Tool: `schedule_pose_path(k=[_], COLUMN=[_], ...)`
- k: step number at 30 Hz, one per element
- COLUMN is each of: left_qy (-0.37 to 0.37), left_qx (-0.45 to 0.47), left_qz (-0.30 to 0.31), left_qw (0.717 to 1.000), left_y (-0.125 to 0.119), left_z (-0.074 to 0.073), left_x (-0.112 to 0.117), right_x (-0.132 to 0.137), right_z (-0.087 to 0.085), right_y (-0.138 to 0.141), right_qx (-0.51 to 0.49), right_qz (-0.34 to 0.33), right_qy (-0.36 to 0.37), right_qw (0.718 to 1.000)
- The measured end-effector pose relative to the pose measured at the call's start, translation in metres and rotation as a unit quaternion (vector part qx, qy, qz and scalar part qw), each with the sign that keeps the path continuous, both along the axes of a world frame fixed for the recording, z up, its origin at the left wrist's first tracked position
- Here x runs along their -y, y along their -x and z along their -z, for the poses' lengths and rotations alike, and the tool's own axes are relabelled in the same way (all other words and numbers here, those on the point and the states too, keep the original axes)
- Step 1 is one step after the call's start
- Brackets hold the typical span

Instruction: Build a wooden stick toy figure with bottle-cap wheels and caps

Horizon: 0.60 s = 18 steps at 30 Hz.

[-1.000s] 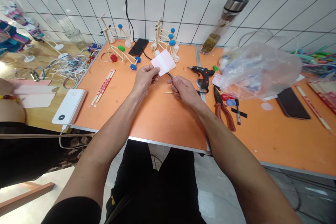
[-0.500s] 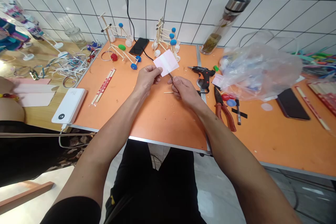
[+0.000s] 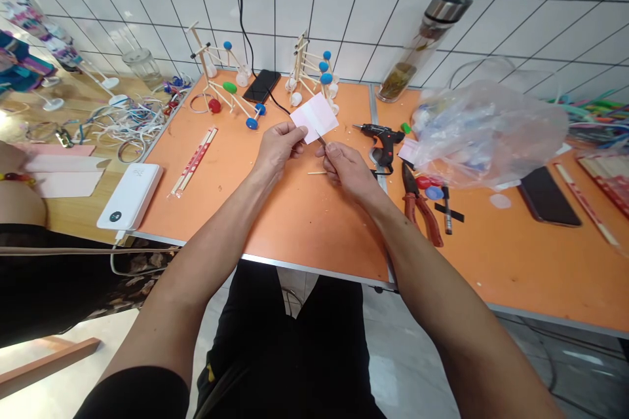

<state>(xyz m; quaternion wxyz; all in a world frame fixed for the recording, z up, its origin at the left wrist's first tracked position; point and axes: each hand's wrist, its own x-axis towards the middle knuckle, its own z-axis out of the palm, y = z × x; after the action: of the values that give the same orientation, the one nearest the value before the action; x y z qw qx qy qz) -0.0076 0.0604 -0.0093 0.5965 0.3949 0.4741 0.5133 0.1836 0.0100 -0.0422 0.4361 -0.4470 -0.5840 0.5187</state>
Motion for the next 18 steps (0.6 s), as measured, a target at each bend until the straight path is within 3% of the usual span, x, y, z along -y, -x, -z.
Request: schedule_pose_path(k=[18], left_qy=[-0.003], left_qx=[0.008], left_qz=[0.008], left_qw=[1.0], left_y=[-0.0006], left_z=[0.0023], left_x=[0.0001], right_x=[-0.001], right_z=[0.0], right_y=[0.0009], right_qx=[0.009], right_qz=[0.006], right_qy=[-0.016], right_qw=[1.0])
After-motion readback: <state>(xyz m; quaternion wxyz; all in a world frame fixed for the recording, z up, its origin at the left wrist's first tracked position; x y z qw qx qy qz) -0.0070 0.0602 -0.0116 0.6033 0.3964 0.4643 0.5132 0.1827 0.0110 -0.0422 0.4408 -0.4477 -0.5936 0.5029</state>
